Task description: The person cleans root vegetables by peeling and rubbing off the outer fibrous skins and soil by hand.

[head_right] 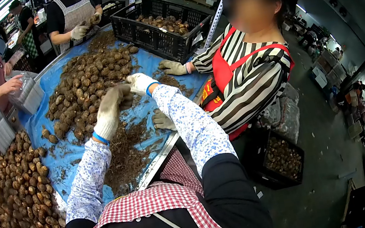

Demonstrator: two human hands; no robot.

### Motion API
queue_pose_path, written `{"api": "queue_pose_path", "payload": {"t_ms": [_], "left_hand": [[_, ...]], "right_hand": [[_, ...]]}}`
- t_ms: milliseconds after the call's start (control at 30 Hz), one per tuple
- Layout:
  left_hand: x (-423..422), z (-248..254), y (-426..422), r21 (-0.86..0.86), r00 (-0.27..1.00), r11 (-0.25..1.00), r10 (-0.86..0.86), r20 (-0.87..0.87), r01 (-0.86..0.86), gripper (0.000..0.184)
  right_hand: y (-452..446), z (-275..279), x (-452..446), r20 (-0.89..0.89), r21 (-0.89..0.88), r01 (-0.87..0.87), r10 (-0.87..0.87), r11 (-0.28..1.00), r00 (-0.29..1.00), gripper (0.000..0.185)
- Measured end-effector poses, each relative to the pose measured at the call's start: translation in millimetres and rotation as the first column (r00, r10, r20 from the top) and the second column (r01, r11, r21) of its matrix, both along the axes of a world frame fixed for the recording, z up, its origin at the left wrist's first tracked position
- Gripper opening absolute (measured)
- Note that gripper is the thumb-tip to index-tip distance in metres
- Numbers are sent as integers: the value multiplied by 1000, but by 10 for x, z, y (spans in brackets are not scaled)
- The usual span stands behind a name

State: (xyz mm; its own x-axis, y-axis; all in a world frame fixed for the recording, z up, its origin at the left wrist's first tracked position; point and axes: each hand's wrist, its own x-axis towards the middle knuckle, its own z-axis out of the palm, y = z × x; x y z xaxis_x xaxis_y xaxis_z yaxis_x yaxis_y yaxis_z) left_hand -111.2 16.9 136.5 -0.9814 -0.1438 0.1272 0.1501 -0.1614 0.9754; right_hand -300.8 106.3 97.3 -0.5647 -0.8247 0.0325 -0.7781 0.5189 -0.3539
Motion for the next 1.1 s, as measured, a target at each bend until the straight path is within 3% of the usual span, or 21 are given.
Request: {"api": "queue_pose_path", "payload": {"t_ms": [33, 67, 100, 133, 200, 300, 367, 433, 467, 533, 567, 600, 700, 767, 833, 900, 933, 1000, 1067, 1100], "left_hand": [[-1, -307, -48, -18, 996, 998, 66, 63, -65, 43], [156, -454, 51, 64, 991, 989, 130, 38, -132, 29], [187, -981, -64, 75, 982, 991, 97, 160, -110, 30], [218, -1509, -179, 89, 959, 992, 61, 278, -89, 32], [538, -1482, -14, 180, 852, 952, 126, 508, -248, 26], [694, -1914, -68, 312, 915, 936, 24, 403, -162, 30], [729, -1855, -58, 315, 924, 930, 61, 377, -190, 29], [718, -1768, -45, 319, 927, 922, 95, 364, -220, 29], [709, -1730, -38, 318, 924, 918, 110, 367, -236, 29], [722, -1677, -31, 359, 928, 898, 123, 352, -255, 30], [748, -1690, -20, 364, 931, 896, 126, 344, -256, 30], [779, -1701, -17, 367, 933, 894, 130, 336, -257, 30], [817, -1709, -53, 364, 926, 891, 141, 350, -273, 28], [829, -1727, -54, 359, 916, 889, 142, 375, -285, 28], [818, -1748, -41, 352, 906, 888, 144, 399, -296, 31], [785, -1713, -25, 350, 916, 898, 126, 381, -269, 33], [764, -1690, -20, 349, 921, 902, 117, 371, -255, 33], [676, -1847, -99, 380, 944, 915, 6, 331, -139, 46], [676, -1578, 34, 298, 929, 935, 74, 363, -191, 60], [672, -1468, 76, 257, 920, 942, 109, 377, -217, 68]], "right_hand": [[-5, 98, -7, 8, -7, 27, -27, 1000, 1000, 53], [-25, 285, 10, 50, 47, 48, -50, 998, 997, 56], [-34, 470, 33, 90, 100, 68, -77, 993, 993, 59], [-5, 574, 38, 38, 22, 53, -54, 998, 998, 63], [-64, 627, -118, 72, -89, 70, -64, 994, 995, 61], [-123, 924, -84, 227, -183, 65, -22, 981, 974, 51], [-94, 947, -13, 370, -345, 59, 77, 937, 926, 54], [-143, 553, 63, 393, -457, 246, -54, 855, 918, 50], [-96, 494, 215, 458, -386, 233, -34, 893, 888, 56], [-62, 24, 235, 376, -238, 189, -89, 953, 922, 61], [-45, -314, 117, 260, -191, 67, -15, 979, 966, 55], [-8, -434, 250, 423, -216, 167, -62, 962, 904, 48], [48, -865, 289, 648, -149, 241, -89, 959, 757, 31], [53, -1207, 137, 596, -74, 125, -57, 989, 801, 34], [64, -1796, -101, 242, -202, -57, 106, 978, 965, 28], [103, -1321, 277, 723, -234, 252, -5, 939, 691, 27], [146, -993, 519, 797, -229, 325, -15, 917, 604, 26], [151, -1133, 432, 739, -213, 243, -6, 946, 673, 26], [124, -1360, 354, 581, -171, 87, 29, 982, 813, 30], [158, -1449, 324, 703, -190, 175, 10, 966, 711, 30]]}}
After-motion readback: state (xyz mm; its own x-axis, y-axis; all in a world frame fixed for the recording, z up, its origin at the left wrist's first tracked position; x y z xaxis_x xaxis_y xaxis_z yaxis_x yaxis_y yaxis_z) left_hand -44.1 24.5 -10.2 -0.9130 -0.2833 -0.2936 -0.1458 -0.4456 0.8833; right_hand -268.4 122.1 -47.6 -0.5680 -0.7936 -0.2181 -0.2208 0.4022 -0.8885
